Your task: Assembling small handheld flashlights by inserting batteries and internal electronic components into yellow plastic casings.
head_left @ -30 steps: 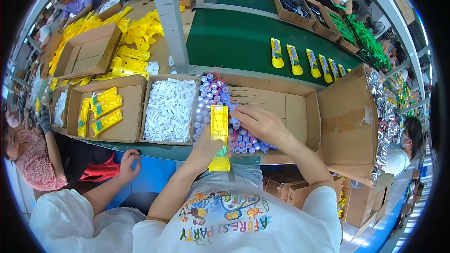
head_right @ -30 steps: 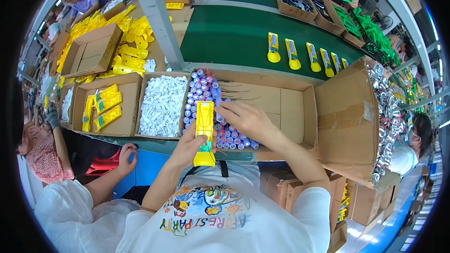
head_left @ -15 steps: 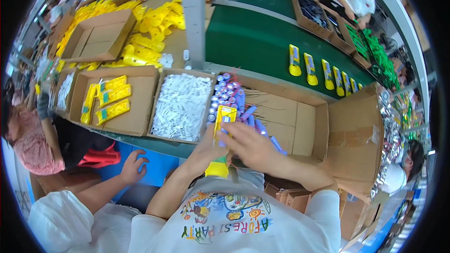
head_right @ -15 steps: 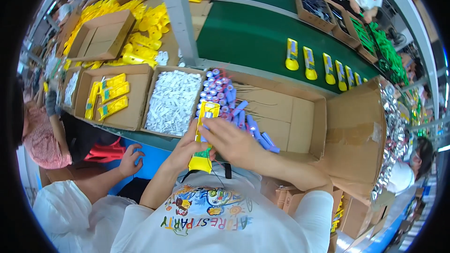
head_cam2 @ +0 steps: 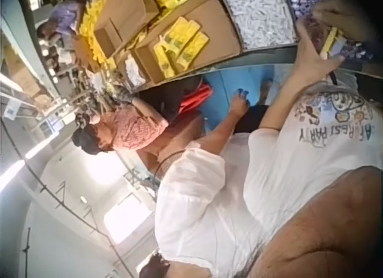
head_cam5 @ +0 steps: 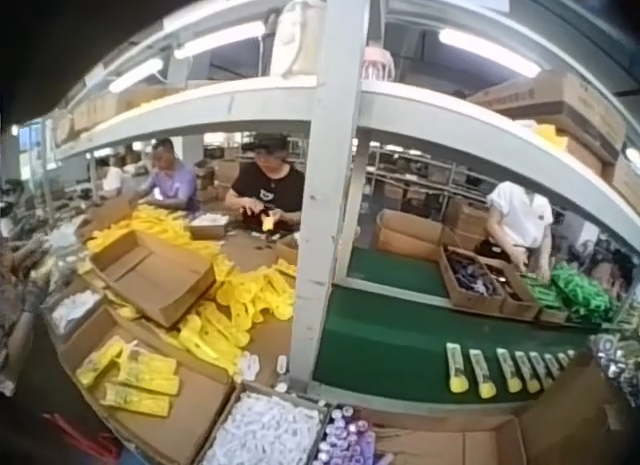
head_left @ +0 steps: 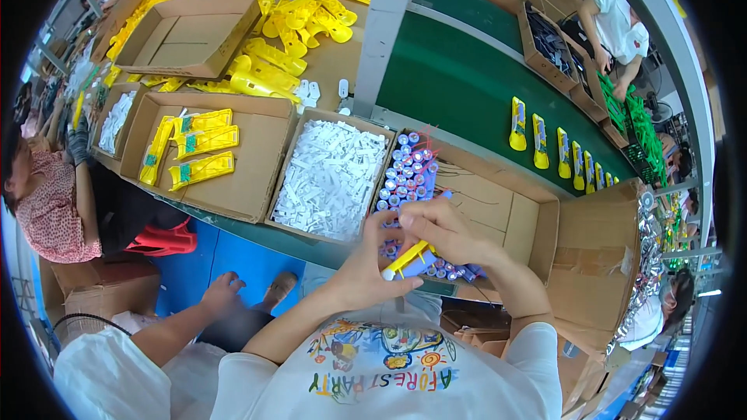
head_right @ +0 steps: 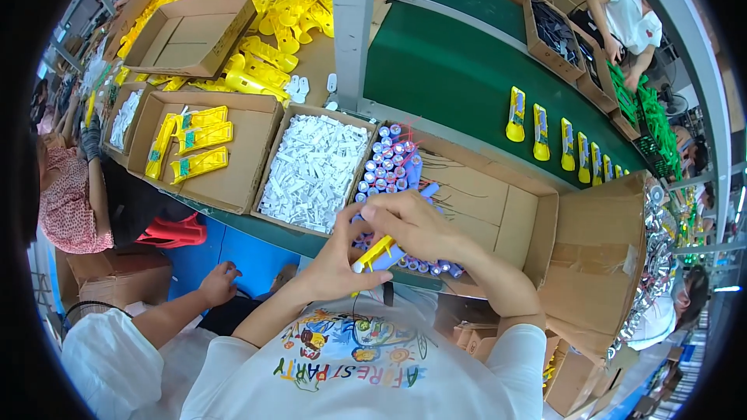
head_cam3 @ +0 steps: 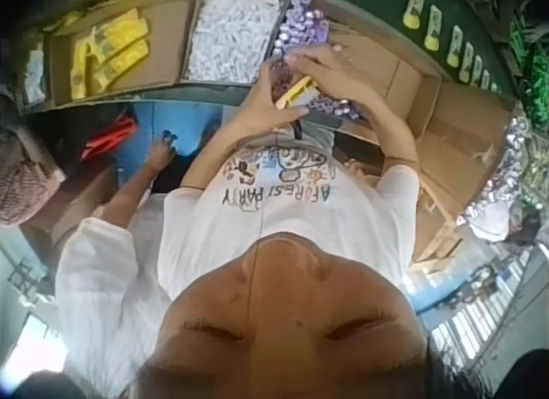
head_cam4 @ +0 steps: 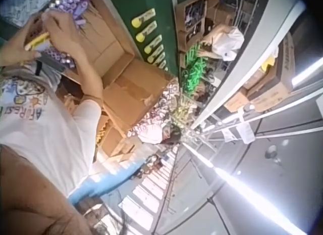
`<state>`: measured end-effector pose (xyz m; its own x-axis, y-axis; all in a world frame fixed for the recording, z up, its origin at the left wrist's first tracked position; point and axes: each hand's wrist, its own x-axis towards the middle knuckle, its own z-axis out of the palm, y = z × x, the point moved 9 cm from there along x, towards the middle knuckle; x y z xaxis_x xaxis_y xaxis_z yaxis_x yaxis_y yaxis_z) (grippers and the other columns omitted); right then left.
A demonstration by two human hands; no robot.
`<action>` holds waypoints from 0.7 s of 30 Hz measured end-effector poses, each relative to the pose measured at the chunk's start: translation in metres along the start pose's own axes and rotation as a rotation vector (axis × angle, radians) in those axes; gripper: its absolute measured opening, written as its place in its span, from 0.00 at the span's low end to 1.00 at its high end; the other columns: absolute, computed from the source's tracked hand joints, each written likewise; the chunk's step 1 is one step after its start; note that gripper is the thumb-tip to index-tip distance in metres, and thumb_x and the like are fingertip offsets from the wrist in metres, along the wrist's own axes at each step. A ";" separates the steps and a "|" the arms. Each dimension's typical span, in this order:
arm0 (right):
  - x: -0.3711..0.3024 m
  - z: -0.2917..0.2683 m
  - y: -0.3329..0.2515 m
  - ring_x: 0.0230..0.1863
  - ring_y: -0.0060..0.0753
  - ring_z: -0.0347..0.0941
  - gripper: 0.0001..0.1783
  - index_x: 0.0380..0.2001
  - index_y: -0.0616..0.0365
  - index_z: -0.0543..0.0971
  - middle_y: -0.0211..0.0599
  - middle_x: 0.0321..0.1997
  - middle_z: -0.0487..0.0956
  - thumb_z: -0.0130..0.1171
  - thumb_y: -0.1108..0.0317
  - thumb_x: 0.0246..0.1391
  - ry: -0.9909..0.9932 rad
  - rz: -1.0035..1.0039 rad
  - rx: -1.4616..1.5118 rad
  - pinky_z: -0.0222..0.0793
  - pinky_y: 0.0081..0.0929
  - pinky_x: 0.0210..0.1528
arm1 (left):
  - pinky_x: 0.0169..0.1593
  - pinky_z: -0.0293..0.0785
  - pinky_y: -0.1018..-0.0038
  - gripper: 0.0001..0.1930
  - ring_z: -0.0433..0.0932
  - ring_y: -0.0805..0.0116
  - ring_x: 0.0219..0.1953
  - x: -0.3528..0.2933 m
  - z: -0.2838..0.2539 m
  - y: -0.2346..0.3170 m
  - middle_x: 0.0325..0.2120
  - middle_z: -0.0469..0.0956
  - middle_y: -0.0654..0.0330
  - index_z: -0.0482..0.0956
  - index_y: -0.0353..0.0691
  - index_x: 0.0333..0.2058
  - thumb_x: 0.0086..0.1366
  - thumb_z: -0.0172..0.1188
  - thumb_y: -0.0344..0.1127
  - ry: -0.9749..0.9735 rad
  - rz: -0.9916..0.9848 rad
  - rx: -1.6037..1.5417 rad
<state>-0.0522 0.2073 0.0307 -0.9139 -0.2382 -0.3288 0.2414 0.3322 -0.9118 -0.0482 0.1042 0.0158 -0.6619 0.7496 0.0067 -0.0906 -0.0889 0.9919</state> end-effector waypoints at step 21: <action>0.124 0.004 -0.030 0.39 0.42 0.75 0.03 0.29 0.55 0.78 0.37 0.35 0.74 0.58 0.70 0.49 0.262 -0.433 -0.672 0.71 0.35 0.39 | 0.27 0.75 0.73 0.18 0.76 0.67 0.22 -0.030 -0.120 -0.013 0.34 0.77 0.52 0.64 0.38 0.54 0.70 0.47 0.41 0.517 -0.095 -0.553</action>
<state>-0.1712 0.1644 0.0163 -0.9471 -0.2782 0.1600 -0.3185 0.7526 -0.5763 -0.1168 0.0043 -0.0125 -0.8844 0.3801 -0.2707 -0.4341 -0.4574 0.7761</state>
